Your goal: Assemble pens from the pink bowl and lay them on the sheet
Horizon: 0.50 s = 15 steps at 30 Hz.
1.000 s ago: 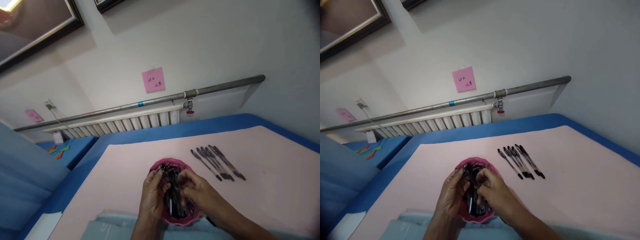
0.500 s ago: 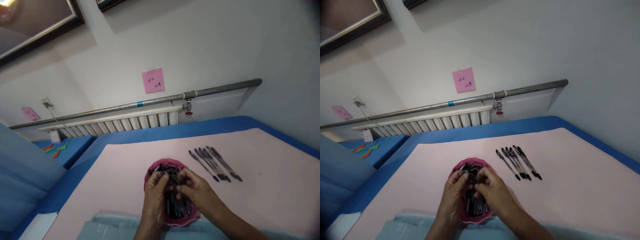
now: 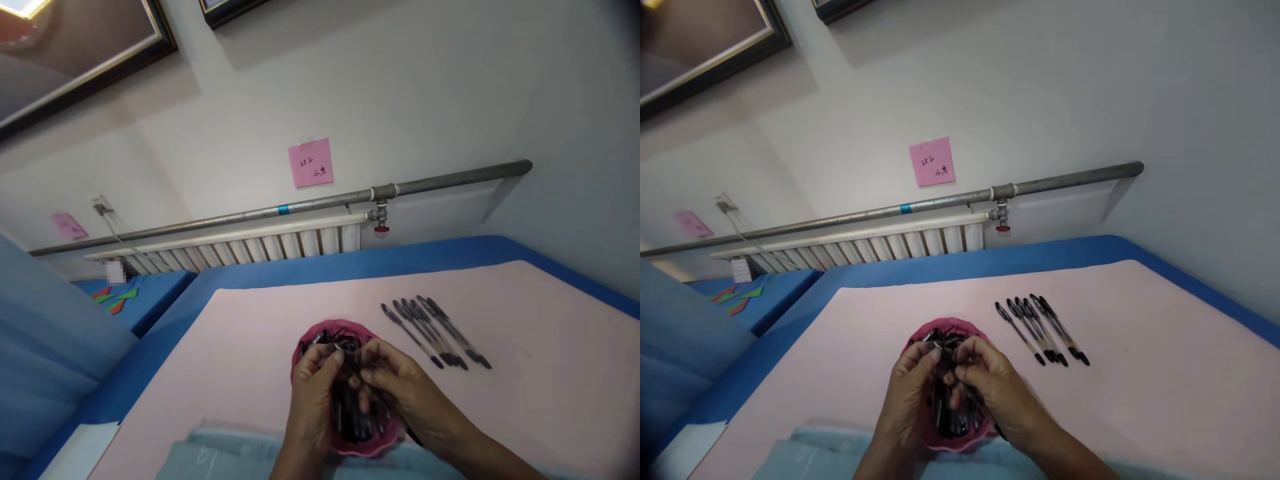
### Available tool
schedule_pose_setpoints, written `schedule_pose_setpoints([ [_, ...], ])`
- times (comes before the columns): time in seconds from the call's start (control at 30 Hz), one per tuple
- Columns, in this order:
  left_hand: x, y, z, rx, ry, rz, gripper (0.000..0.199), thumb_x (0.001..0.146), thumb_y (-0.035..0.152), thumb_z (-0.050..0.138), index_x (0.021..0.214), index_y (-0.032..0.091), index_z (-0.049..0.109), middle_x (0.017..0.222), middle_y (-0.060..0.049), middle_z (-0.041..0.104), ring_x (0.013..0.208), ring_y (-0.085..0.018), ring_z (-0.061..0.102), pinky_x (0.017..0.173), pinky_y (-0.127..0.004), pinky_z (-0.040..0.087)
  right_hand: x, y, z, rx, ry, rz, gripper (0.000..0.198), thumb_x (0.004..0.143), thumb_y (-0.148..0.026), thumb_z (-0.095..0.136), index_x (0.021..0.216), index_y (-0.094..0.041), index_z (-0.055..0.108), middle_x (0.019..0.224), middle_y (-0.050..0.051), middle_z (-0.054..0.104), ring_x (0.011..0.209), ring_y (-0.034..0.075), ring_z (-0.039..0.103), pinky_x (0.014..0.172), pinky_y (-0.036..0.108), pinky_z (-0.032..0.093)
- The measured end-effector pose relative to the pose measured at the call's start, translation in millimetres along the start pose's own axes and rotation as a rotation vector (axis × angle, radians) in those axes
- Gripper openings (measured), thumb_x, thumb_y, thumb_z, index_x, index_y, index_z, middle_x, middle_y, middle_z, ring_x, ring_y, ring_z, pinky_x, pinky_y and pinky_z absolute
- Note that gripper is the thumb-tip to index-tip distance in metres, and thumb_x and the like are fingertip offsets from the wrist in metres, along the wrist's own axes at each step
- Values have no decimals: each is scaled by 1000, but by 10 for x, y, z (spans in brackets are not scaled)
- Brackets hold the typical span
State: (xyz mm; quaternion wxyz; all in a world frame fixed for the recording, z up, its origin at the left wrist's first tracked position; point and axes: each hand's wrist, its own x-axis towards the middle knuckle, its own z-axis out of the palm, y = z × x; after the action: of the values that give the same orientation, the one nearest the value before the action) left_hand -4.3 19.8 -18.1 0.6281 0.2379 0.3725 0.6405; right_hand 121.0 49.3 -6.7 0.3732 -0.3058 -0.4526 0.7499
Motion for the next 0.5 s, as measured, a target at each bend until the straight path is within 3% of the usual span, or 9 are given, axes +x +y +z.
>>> schedule_pose_setpoints([
  [0.13, -13, 30, 13, -14, 29, -7, 15, 70, 25, 68, 75, 15, 58, 54, -1, 61, 46, -11, 57, 51, -23, 44, -4, -11, 16, -44, 8, 11, 17, 68, -27, 58, 76, -21, 44, 62, -5, 60, 41, 9, 53, 43, 21, 37],
  [0.33, 0, -3, -11, -74, 106, 34, 18, 67, 22, 72, 76, 16, 58, 64, 1, 63, 52, -9, 56, 54, -22, 43, -18, -7, 86, -230, 110, 20, 14, 72, -29, 56, 83, -23, 49, 49, -10, 48, 28, 4, 33, 32, 18, 21],
  [0.4, 14, 13, -31, -51, 148, 62, 18, 66, 22, 72, 77, 16, 58, 67, 1, 63, 53, -8, 54, 54, -21, 43, -16, 6, 86, -273, 97, 3, 14, 72, -27, 56, 86, -24, 53, 53, -8, 51, 34, 7, 40, 33, 19, 25],
  [0.5, 33, 57, -45, -16, 188, 91, 19, 66, 22, 73, 77, 16, 59, 65, 3, 61, 52, -6, 52, 54, -19, 41, -15, 21, 77, -347, 69, -87, 15, 73, -23, 56, 87, -25, 58, 68, -2, 59, 59, 15, 57, 44, 23, 39],
])
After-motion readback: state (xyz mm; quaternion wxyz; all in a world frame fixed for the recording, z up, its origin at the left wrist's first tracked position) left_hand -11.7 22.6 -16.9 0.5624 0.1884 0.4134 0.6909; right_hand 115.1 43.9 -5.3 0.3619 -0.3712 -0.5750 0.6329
